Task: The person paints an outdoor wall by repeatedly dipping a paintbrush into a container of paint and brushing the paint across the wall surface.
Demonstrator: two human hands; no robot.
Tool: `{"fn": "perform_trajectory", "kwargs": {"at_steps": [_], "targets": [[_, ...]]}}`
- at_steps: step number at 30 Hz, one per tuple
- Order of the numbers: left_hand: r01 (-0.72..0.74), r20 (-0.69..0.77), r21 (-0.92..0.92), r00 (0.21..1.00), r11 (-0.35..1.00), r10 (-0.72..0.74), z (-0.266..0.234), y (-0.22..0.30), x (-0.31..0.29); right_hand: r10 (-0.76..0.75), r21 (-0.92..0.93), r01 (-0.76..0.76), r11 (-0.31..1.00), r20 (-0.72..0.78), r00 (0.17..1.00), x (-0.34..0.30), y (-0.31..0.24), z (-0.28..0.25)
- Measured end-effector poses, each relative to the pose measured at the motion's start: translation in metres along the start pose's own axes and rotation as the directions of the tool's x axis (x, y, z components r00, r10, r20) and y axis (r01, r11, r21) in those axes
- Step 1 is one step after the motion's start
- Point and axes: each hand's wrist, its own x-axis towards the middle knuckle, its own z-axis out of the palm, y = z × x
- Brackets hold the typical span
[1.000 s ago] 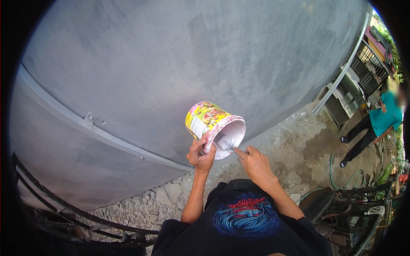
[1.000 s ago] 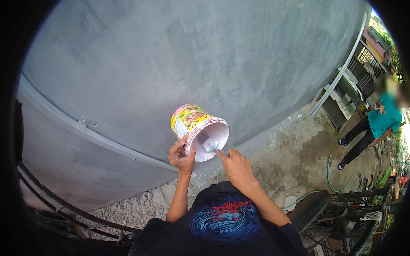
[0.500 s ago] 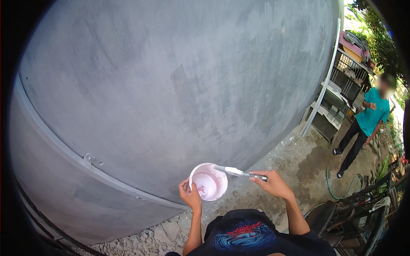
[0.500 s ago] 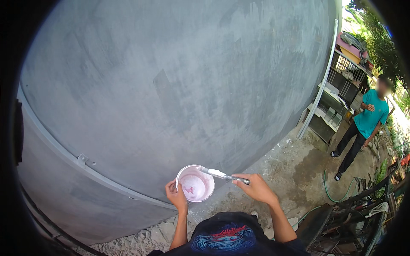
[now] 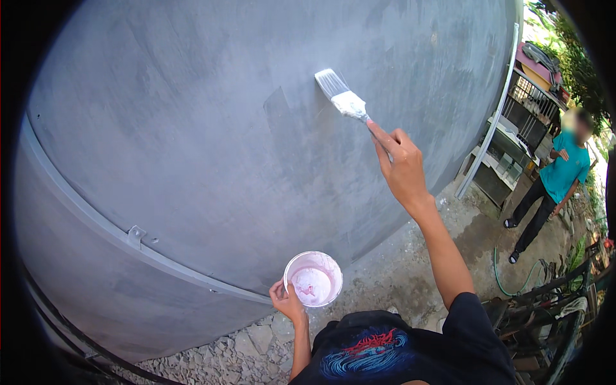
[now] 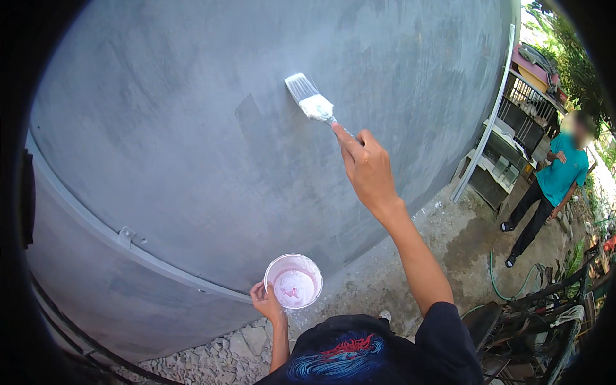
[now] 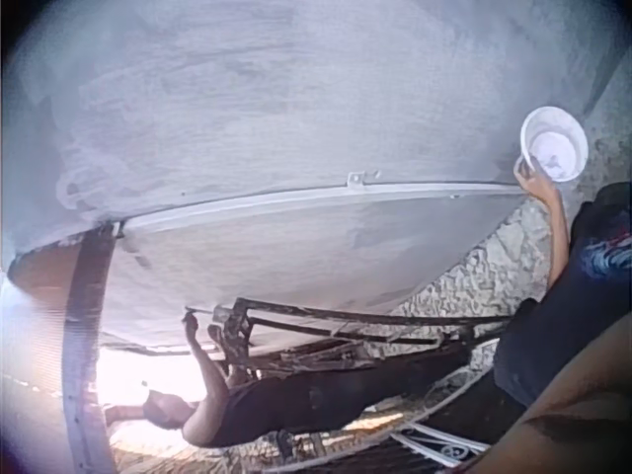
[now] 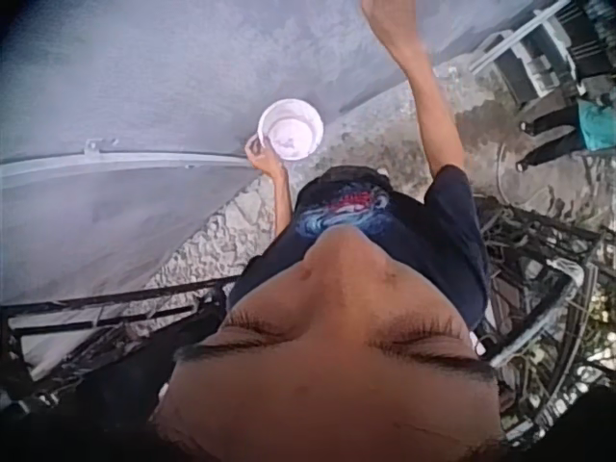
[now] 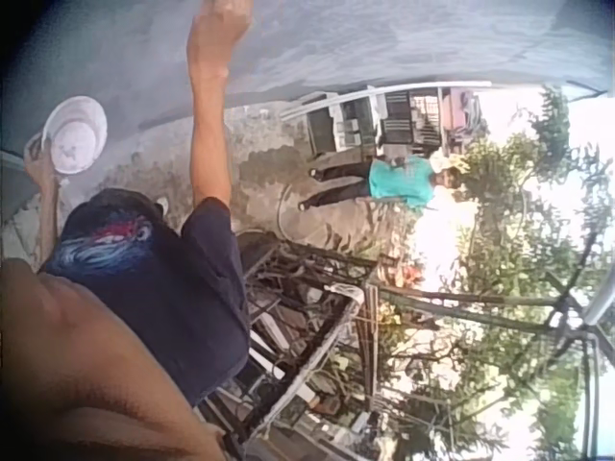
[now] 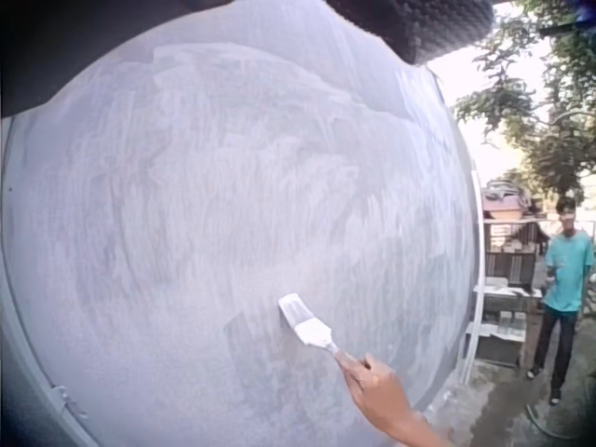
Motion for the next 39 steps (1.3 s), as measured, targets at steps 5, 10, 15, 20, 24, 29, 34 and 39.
{"fn": "perform_trajectory", "kwargs": {"at_steps": [5, 10, 15, 20, 24, 29, 34, 39], "targets": [[0.015, -0.074, -0.002, 0.997, 1.0, -0.015, -0.023, -0.002, -0.002, 0.174, -0.067, -0.161, 0.985, 0.397, 0.901, -0.135, 0.03, 0.076], [0.009, -0.057, 0.051, 0.998, 0.999, -0.006, -0.032, -0.009, -0.002, 0.35, -0.162, -0.321, 0.933, 0.618, 0.704, -0.204, 0.059, 0.074], [0.011, -0.012, 0.024, 1.0, 1.0, -0.011, -0.019, -0.01, 0.002, 0.19, -0.049, -0.19, 0.981, 0.473, 0.86, -0.109, 0.039, 0.037], [0.034, 0.016, -0.003, 0.999, 0.999, -0.034, 0.0, 0.002, 0.003, -0.092, -0.011, 0.092, 0.996, 0.017, 0.996, 0.039, -0.017, -0.021], [0.03, 0.047, -0.05, 0.999, 0.998, -0.027, 0.007, 0.012, -0.003, -0.191, -0.062, 0.18, 0.982, -0.277, 0.942, 0.095, -0.037, -0.053], [0.036, -0.001, -0.042, 0.999, 0.998, -0.036, -0.01, 0.003, -0.003, -0.106, 0.029, 0.105, 0.994, 0.035, 0.994, 0.022, -0.018, 0.005], [-0.02, -0.026, -0.024, 0.999, 1.0, 0.019, -0.028, -0.006, -0.001, 0.186, -0.002, -0.22, 0.975, 0.541, 0.82, -0.153, 0.025, 0.056], [-0.015, -0.028, -0.014, 0.999, 1.0, 0.015, -0.034, -0.003, 0.006, 0.18, 0.003, -0.219, 0.976, 0.559, 0.809, -0.149, 0.038, 0.047]]}}
